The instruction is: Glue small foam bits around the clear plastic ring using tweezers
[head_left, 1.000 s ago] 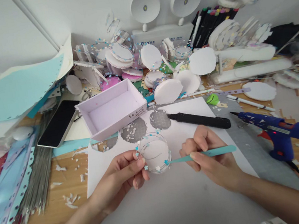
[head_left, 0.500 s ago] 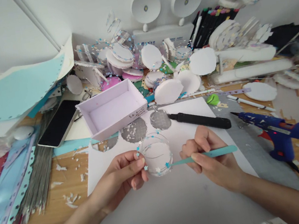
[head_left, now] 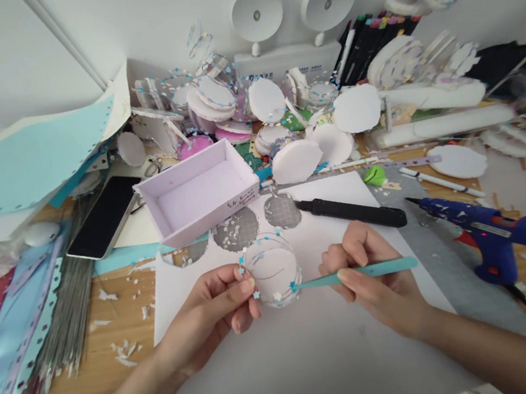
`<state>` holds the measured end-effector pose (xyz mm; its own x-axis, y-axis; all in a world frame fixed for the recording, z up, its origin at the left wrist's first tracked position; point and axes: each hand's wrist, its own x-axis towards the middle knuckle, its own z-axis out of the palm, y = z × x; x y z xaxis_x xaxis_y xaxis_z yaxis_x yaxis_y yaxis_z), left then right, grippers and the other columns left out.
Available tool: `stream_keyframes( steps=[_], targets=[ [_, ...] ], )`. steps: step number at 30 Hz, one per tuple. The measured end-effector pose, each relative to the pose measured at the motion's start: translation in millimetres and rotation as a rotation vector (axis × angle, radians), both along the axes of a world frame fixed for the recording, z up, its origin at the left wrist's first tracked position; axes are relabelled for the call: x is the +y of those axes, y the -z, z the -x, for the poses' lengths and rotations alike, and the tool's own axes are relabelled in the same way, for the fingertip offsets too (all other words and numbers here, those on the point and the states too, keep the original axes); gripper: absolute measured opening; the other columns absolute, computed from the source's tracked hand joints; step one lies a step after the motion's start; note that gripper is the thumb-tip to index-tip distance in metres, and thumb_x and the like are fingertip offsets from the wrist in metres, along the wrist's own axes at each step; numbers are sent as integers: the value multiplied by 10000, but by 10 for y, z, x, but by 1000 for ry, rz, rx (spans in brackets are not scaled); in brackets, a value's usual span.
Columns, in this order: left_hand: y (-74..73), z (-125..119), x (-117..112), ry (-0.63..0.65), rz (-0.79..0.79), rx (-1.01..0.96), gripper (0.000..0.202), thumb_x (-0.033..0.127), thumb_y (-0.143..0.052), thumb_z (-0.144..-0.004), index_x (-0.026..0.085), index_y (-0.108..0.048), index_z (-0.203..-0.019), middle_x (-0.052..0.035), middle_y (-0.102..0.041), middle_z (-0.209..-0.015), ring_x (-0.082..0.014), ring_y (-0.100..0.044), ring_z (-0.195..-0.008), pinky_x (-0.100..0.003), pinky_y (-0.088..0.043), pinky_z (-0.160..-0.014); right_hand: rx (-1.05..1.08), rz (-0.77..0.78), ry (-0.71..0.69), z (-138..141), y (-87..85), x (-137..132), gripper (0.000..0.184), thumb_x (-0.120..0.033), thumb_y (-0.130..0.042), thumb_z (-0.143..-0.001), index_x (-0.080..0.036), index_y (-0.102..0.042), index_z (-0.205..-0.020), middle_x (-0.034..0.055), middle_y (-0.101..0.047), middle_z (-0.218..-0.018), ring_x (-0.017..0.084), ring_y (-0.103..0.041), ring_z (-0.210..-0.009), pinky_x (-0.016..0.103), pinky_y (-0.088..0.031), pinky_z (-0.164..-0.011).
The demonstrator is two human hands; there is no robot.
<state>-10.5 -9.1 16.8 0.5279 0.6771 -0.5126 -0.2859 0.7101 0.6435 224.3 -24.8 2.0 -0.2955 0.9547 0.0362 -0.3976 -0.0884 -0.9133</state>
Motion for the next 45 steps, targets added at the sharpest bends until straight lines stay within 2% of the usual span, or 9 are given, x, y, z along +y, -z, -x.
stream_keyframes(
  steps=[9, 14, 19, 26, 30, 32, 34, 39, 45],
  targets=[
    [1, -6, 7, 2, 4, 0, 222, 287, -719, -816, 116, -603, -734, -6, -637, -603, -12, -401, -432, -122, -313, -439, -17, 9, 60, 6, 12, 14, 265, -239, -564, -901, -234, -332, -771, -87, -413, -607, 69, -345, -502, 220, -279, -490],
    [13, 0, -2, 0, 14, -1, 218, 284, -716, -817, 117, -602, -737, -8, -637, -598, -11, -393, -423, -119, -312, -433, 17, 123, 58, 3, -14, 51, 292, -246, -587, -875, -227, -325, -747, -95, -425, -564, 59, -366, -475, 201, -262, -465],
    [4, -4, 8, -24, 21, -11, 217, 271, -720, -812, 113, -603, -722, -4, -628, -583, -10, -389, -424, -114, -313, -431, 69, 236, 11, 9, -44, 88, 274, -286, -572, -891, -231, -342, -754, -124, -402, -466, 38, -307, -385, 179, -242, -425],
    [-3, 5, -6, -38, -24, 13, 208, 294, -707, -825, 124, -616, -749, -2, -635, -588, -18, -429, -436, -123, -339, -458, 19, 205, -21, 5, -1, 55, 247, -359, -549, -917, -249, -371, -786, -129, -478, -383, 35, -316, -296, 147, -240, -365],
    [18, -7, -15, -46, -130, 50, 210, 354, -669, -854, 150, -660, -905, -11, -661, -643, -36, -482, -471, -144, -362, -489, 31, 185, -31, 17, -1, 36, 230, -335, -543, -924, -245, -378, -791, -112, -533, -431, 40, -388, -308, 137, -280, -355],
    [23, -12, -15, -19, -151, 45, 270, 377, -659, -859, 166, -658, -1028, -17, -668, -682, -41, -490, -484, -154, -366, -501, 59, 173, -50, 24, 1, 29, 211, -314, -549, -923, -242, -390, -805, -101, -565, -481, 40, -431, -337, 135, -324, -367],
    [24, -16, -14, 9, -149, 43, 308, 378, -667, -851, 167, -653, -1075, -22, -670, -713, -40, -490, -496, -157, -367, -510, 89, 164, -71, 30, 7, 22, 190, -285, -553, -923, -238, -402, -818, -94, -590, -526, 37, -470, -371, 130, -359, -382],
    [22, -29, -8, 45, -107, 43, 220, 326, -726, -802, 148, -676, -922, -16, -664, -715, -32, -478, -490, -154, -368, -506, 106, 126, -98, 40, 15, 2, 177, -260, -566, -916, -229, -416, -829, -83, -615, -576, 38, -522, -423, 128, -405, -406],
    [40, -48, 1, 61, -52, 108, 232, 296, -796, -715, 132, -633, -723, 18, -598, -569, -41, -452, -473, -141, -355, -465, 75, 101, -107, 63, -14, -15, 204, -254, -584, -903, -225, -398, -825, -72, -634, -595, 45, -541, -424, 141, -427, -403]
  ],
)
